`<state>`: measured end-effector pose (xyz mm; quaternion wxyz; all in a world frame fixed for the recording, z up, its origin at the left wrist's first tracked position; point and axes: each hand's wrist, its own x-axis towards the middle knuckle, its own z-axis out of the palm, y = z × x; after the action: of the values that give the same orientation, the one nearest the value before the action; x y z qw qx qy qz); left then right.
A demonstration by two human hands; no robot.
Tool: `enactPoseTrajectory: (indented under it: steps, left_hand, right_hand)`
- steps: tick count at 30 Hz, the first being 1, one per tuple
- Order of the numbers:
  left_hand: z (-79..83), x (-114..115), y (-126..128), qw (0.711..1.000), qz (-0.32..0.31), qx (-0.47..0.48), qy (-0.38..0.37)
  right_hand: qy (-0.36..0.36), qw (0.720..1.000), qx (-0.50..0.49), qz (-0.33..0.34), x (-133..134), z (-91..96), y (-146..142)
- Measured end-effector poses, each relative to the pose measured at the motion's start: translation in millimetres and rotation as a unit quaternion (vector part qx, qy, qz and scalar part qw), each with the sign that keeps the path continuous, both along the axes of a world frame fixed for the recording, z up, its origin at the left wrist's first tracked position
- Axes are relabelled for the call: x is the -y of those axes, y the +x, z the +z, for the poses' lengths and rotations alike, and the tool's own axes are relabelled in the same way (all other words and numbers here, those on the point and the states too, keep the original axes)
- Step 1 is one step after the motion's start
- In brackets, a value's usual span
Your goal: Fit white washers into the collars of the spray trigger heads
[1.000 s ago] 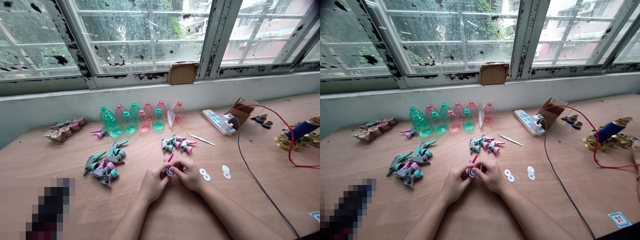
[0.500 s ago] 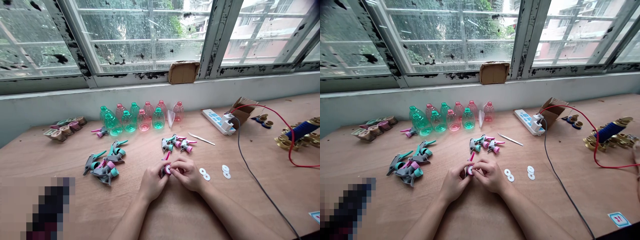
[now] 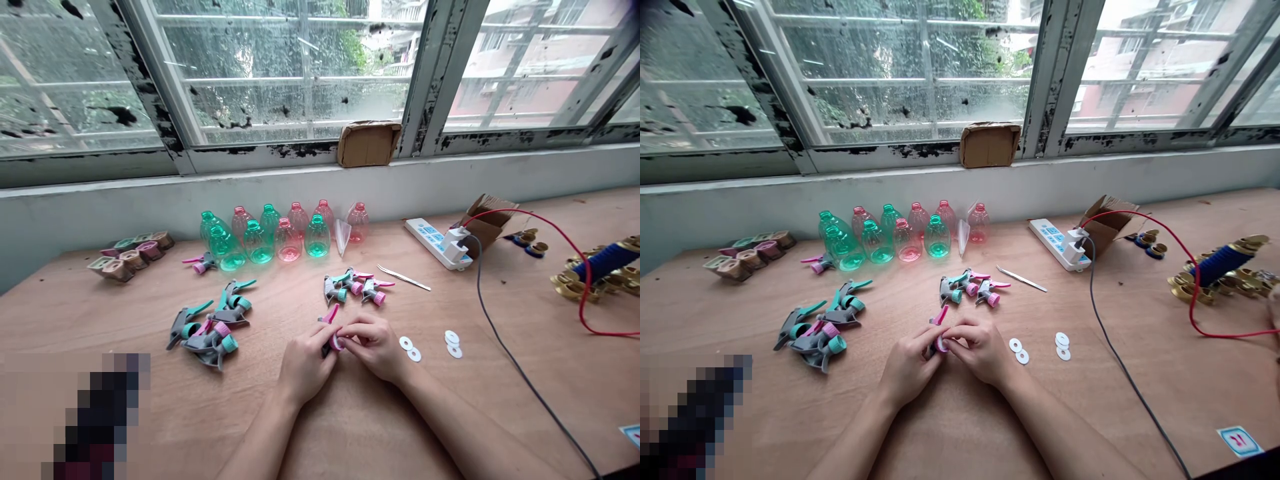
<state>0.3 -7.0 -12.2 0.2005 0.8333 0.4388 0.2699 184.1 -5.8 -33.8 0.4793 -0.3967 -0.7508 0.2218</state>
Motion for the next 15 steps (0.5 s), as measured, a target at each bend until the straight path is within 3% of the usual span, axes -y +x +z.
enactPoseTrajectory:
  steps: [15]
  left_hand:
    - [2.7, -0.7, 1.4, 1.000, 0.006, 0.025, -0.004]
  right_hand:
    - [0.030, 0.999, 0.001, 0.014, 1.8, 4.4, -2.3]
